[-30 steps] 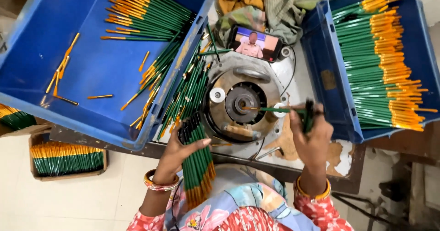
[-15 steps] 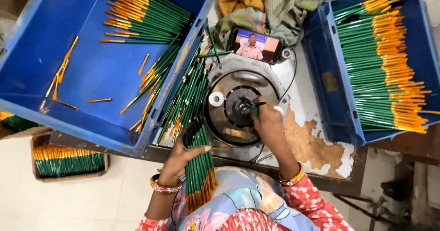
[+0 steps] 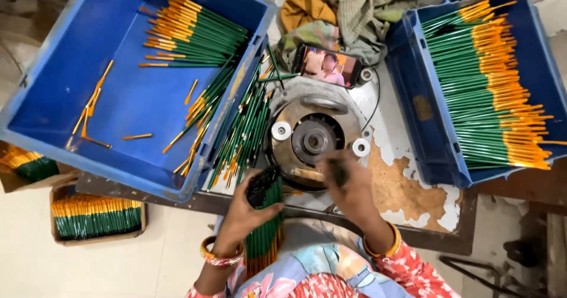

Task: Bundling and feeding green incense sticks into a rotating processing machine.

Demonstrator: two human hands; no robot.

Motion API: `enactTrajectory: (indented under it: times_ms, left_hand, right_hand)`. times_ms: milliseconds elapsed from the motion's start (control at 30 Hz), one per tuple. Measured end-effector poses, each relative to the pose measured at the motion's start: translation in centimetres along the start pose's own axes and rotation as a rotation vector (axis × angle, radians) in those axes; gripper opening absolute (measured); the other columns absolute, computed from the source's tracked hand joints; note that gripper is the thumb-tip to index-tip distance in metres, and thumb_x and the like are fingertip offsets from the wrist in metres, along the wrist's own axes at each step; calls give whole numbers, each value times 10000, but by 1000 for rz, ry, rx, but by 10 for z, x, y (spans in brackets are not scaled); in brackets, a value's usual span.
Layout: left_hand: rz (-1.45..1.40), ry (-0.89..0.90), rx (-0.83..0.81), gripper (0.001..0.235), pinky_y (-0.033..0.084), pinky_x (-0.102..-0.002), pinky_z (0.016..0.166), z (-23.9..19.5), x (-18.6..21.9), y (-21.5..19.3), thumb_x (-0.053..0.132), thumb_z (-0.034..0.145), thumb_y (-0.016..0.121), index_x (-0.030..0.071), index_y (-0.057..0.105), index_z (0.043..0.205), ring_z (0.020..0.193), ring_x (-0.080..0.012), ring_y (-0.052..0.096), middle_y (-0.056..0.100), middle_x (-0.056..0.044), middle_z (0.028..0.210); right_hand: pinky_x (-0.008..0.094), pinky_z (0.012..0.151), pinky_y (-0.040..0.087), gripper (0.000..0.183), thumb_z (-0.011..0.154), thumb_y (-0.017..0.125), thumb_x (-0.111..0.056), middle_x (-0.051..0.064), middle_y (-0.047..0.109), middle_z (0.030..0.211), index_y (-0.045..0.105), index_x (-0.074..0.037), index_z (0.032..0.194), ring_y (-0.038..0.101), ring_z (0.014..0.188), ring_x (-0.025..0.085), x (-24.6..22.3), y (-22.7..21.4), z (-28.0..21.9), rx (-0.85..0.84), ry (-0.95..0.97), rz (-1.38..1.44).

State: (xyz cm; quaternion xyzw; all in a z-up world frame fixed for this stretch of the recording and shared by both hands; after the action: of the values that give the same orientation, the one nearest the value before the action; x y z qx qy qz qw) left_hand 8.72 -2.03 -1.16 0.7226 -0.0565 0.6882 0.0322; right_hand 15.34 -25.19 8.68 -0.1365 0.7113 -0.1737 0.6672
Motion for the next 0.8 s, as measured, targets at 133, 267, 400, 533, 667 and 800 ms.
enactTrajectory:
  times_ms: [133, 267, 400, 533, 667, 800]
  left_hand:
    - [-143, -99, -108, 622, 561, -315, 961, 9, 33, 24, 135, 727, 900, 7, 601, 1256, 1043, -168, 688, 728, -91, 1120]
    - [-248, -233, -37, 607, 596, -316, 869, 17, 16, 9, 139, 704, 896, 30, 599, 1223, 957, -167, 716, 741, -83, 1063]
    - [-516, -404, 97, 479, 671, -385, 688, 16, -4, -10, 101, 782, 856, -24, 626, 1183, 794, -246, 752, 743, -165, 957]
    - [-708, -483, 93, 491, 646, -377, 660, 12, -32, 4, 67, 806, 830, -5, 593, 1229, 780, -229, 742, 723, -140, 939]
    - [-702, -547, 93, 679, 654, -375, 711, 4, -56, 7, 20, 762, 809, 63, 485, 1357, 817, -230, 757, 723, -111, 972]
    - [-654, -505, 51, 710, 659, -408, 731, 9, -52, 6, -24, 786, 810, -54, 454, 1398, 845, -286, 760, 700, -161, 1009]
  right_hand:
    - [444, 610, 513, 293, 903, 773, -242, 211, 683, 767, 634, -33, 1053, 696, 701, 382, -16, 54, -26, -631, -265, -329]
    - [416, 594, 520, 245, 906, 778, -257, 172, 725, 827, 681, -47, 987, 703, 749, 371, -4, 17, -18, -516, -303, -347]
    - [463, 588, 439, 148, 1007, 692, -126, 210, 684, 723, 777, -22, 1068, 582, 631, 406, 0, -68, 5, 120, 108, -187]
    - [434, 601, 522, 249, 887, 699, -28, 168, 701, 807, 699, -64, 1134, 686, 687, 332, 29, -4, 34, -73, -333, -624]
    - [504, 610, 485, 395, 835, 714, -4, 209, 644, 771, 592, -35, 1209, 629, 696, 421, 46, 23, 38, -183, -436, -634]
    - [515, 600, 483, 409, 818, 744, -16, 208, 643, 756, 578, -25, 1192, 633, 698, 441, 30, 30, 42, -197, -385, -662]
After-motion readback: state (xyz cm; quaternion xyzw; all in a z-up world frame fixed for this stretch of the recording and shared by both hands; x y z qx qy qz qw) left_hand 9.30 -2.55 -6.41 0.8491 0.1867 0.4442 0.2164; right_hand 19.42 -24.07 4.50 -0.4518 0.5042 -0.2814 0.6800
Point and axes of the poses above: each hand's wrist, its own z-axis towards the middle knuckle, its own y-axis out of the palm, x = y × z, the point moved 10 cm from there along z, towards the middle knuckle
